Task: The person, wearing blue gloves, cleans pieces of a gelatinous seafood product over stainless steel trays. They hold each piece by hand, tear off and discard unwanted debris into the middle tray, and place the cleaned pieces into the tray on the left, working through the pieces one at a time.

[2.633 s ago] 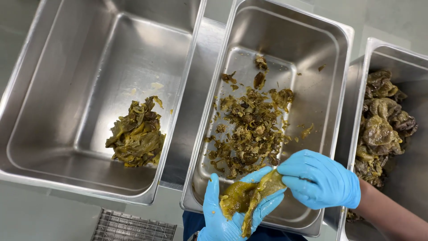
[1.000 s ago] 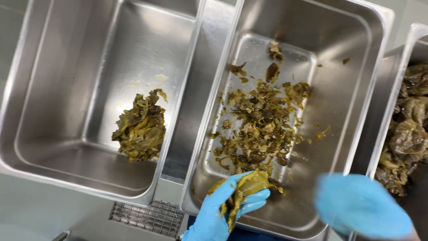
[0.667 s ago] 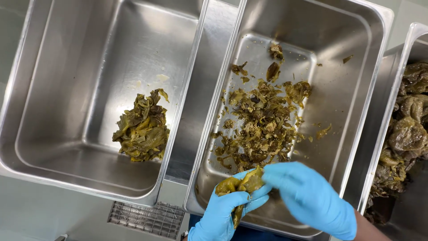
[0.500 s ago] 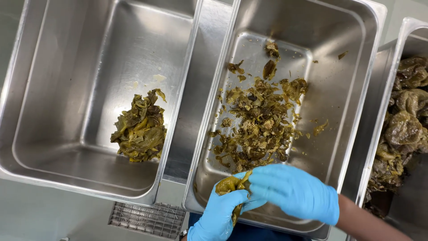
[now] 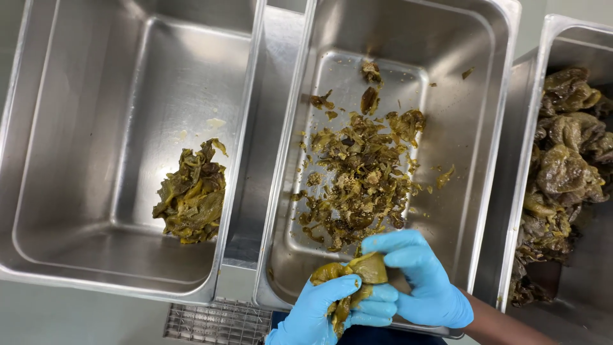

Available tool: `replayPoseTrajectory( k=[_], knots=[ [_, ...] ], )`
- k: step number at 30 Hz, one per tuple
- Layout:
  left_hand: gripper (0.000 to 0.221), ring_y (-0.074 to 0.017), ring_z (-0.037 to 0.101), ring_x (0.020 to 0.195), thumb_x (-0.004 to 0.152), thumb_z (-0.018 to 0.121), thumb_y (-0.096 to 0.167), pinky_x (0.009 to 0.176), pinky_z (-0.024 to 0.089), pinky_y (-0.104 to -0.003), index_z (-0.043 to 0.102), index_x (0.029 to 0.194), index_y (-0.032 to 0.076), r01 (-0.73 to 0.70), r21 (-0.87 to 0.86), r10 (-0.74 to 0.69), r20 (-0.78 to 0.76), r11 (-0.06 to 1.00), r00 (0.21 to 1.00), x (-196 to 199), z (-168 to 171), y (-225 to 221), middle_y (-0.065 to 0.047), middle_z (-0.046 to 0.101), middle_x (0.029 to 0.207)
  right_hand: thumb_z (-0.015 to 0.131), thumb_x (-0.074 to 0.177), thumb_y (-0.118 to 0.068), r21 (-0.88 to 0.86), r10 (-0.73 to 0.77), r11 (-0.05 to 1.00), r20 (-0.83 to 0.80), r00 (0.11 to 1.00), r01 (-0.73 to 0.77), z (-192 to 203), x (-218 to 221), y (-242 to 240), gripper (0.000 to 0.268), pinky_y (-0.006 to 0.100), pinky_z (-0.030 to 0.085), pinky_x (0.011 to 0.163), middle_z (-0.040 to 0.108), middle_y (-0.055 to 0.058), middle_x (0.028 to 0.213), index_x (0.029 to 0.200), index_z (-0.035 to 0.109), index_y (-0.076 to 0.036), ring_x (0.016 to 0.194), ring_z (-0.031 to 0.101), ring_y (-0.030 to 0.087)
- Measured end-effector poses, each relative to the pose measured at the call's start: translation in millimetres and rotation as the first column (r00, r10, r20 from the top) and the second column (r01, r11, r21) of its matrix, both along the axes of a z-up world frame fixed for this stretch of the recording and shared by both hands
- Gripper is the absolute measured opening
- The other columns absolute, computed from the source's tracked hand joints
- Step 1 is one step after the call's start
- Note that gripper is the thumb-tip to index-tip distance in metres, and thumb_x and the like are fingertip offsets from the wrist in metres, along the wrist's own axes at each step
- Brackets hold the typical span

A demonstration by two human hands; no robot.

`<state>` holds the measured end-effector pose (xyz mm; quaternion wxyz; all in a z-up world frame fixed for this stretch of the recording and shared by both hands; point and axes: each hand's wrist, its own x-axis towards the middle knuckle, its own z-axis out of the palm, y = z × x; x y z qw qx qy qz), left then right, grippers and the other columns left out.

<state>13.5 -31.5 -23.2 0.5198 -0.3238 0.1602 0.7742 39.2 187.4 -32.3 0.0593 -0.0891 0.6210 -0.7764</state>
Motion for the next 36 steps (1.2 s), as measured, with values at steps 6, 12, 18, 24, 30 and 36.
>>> replayPoseTrajectory(
  k=[6,12,18,24,30,36],
  knots=[
    [0.036,-0.0168,0.066,0.08,0.104,0.066,0.018,0.066,0.056,-0.031,0.065,0.125,-0.011,-0.019,0.004,0.019,-0.193,1.0,0.981,3.1,-4.7,-7.5,-0.013,0.068,0.096,0.076,0.084,0.006,0.383,0.08,0.923,-0.276,0.958,0.034,8.4,-2.7,15.0,0.034,0.031,0.063,0.082,0.069,0.013,0.115,0.113,0.066,-0.008,0.099,0.075,0.023],
    [0.03,-0.022,0.069,0.069,0.096,0.063,0.021,0.061,0.06,-0.035,0.068,0.11,-0.005,0.093,-0.245,-0.157,-0.258,0.965,0.953,7.9,-20.9,-4.4,-0.01,0.071,0.079,0.076,0.088,0.007,0.4,0.097,0.916,-0.233,0.968,0.005,18.0,1.7,22.7,0.034,0.031,0.065,0.073,0.071,0.011,0.113,0.116,0.066,-0.01,0.094,0.077,0.022],
    [0.034,-0.0103,0.071,0.093,0.094,0.063,0.016,0.077,0.058,-0.024,0.07,0.123,0.0,0.063,-0.328,-0.226,-0.491,0.943,0.841,-9.8,5.7,14.5,-0.005,0.078,0.106,0.076,0.093,-0.01,0.64,0.426,0.745,-0.244,0.871,-0.185,46.8,-9.5,25.7,0.032,0.042,0.059,0.083,0.071,0.009,0.119,0.123,0.065,-0.007,0.105,0.07,0.03],
    [0.028,-0.017,0.07,0.087,0.097,0.067,0.009,0.07,0.058,-0.029,0.071,0.122,-0.002,-0.069,-0.29,-0.018,-0.286,0.955,0.958,-3.6,-7.8,22.6,-0.013,0.075,0.105,0.073,0.086,-0.013,0.837,0.59,0.546,-0.354,0.726,-0.037,66.6,-29.3,22.2,0.038,0.042,0.056,0.084,0.064,0.016,0.125,0.121,0.062,-0.003,0.109,0.067,0.033],
    [0.029,-0.019,0.075,0.093,0.096,0.064,0.011,0.076,0.064,-0.033,0.065,0.123,0.0,-0.134,-0.256,0.061,-0.275,0.957,0.96,-16.9,1.7,9.6,-0.012,0.075,0.11,0.071,0.075,-0.012,0.855,0.596,0.514,-0.292,0.748,-0.075,55.1,-26.3,33.9,0.048,0.043,0.056,0.087,0.064,0.015,0.119,0.121,0.063,-0.001,0.105,0.066,0.032],
    [0.03,-0.0231,0.076,0.096,0.096,0.062,0.013,0.082,0.067,-0.038,0.066,0.123,-0.001,-0.108,-0.198,0.056,-0.251,0.974,0.966,-21.4,3.9,5.3,-0.016,0.076,0.11,0.074,0.072,-0.011,0.841,0.577,0.534,-0.291,0.763,-0.083,46.7,-19.6,37.7,0.04,0.042,0.056,0.085,0.065,0.013,0.112,0.11,0.065,-0.003,0.101,0.066,0.03]
  ],
)
